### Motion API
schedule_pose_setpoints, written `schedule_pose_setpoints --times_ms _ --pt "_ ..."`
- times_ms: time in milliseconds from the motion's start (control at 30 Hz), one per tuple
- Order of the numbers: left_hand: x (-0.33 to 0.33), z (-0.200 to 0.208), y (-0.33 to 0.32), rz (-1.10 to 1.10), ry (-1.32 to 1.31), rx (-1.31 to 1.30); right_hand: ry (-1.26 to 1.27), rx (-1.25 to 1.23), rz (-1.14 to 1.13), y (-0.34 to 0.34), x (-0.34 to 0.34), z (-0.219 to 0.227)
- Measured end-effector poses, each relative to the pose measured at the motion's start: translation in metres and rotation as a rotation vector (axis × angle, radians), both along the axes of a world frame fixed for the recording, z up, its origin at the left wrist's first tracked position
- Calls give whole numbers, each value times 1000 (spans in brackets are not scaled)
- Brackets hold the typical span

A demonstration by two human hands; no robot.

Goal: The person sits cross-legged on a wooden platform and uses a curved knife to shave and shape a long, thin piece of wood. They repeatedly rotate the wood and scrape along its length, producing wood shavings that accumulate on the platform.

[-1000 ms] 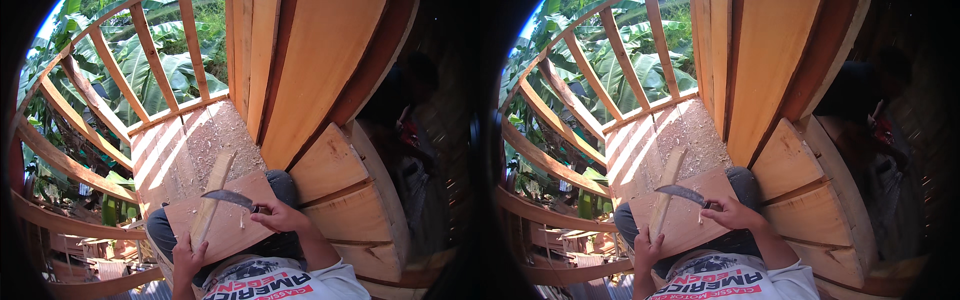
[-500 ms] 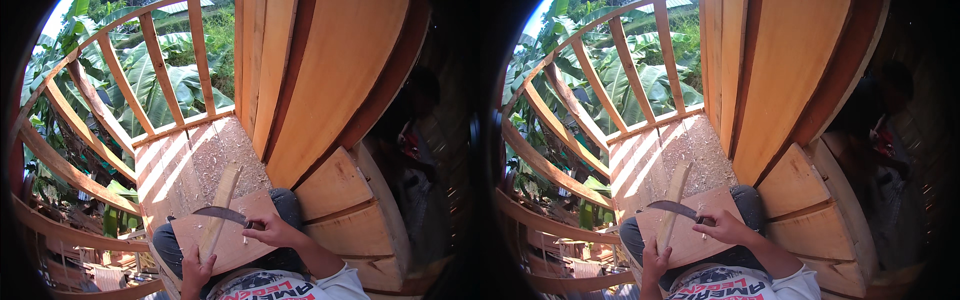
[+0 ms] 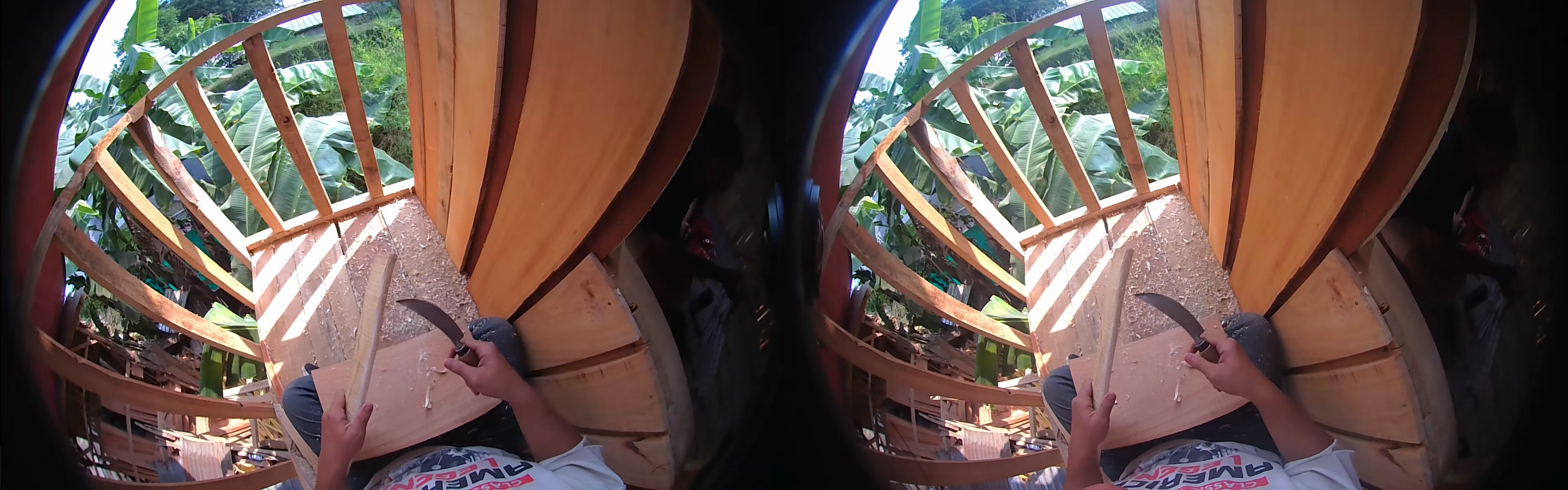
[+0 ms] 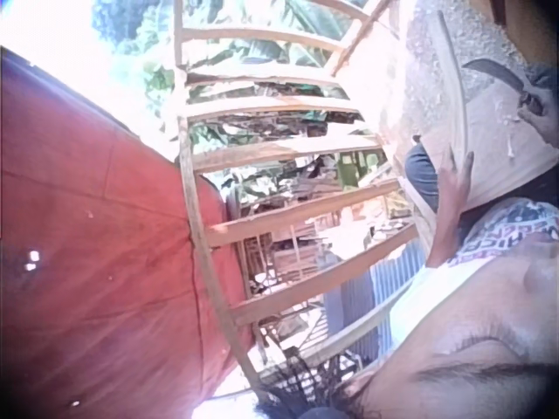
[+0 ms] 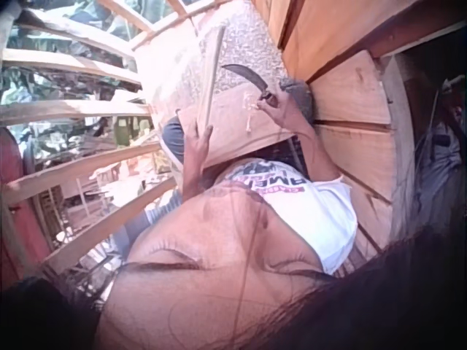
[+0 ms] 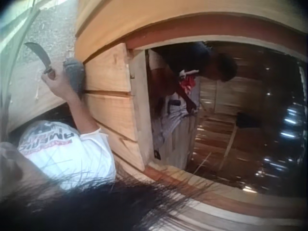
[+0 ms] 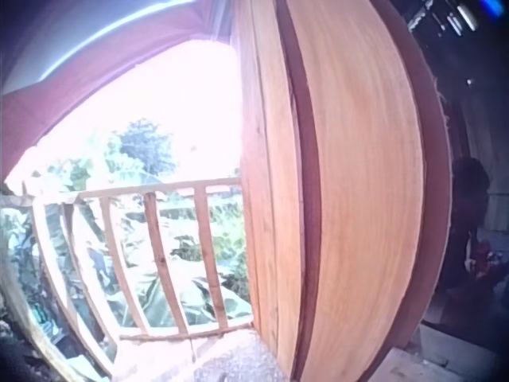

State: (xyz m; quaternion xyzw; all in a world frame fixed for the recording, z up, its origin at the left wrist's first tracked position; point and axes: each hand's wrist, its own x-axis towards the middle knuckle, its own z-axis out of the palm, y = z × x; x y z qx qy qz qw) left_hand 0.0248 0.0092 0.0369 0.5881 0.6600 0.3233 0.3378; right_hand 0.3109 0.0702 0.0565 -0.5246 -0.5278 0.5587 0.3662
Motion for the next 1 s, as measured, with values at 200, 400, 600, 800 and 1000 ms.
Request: schedule_pose_setpoints --times_ms 200,400,600,800,1000 --pt "23 17 22 4 43 36 -296 378 2 4 11 -6" --pt "30 34 26 97 207 147 -680 553 -38 21 16 13" --pt "30 50 24 116 286 212 -644 640 -91 32 12 36" --pt "27 47 21 123 278 238 -465 527 -301 32 7 35" --pt "34 55 27 89 199 66 -278 544 -215 23 -8 19"
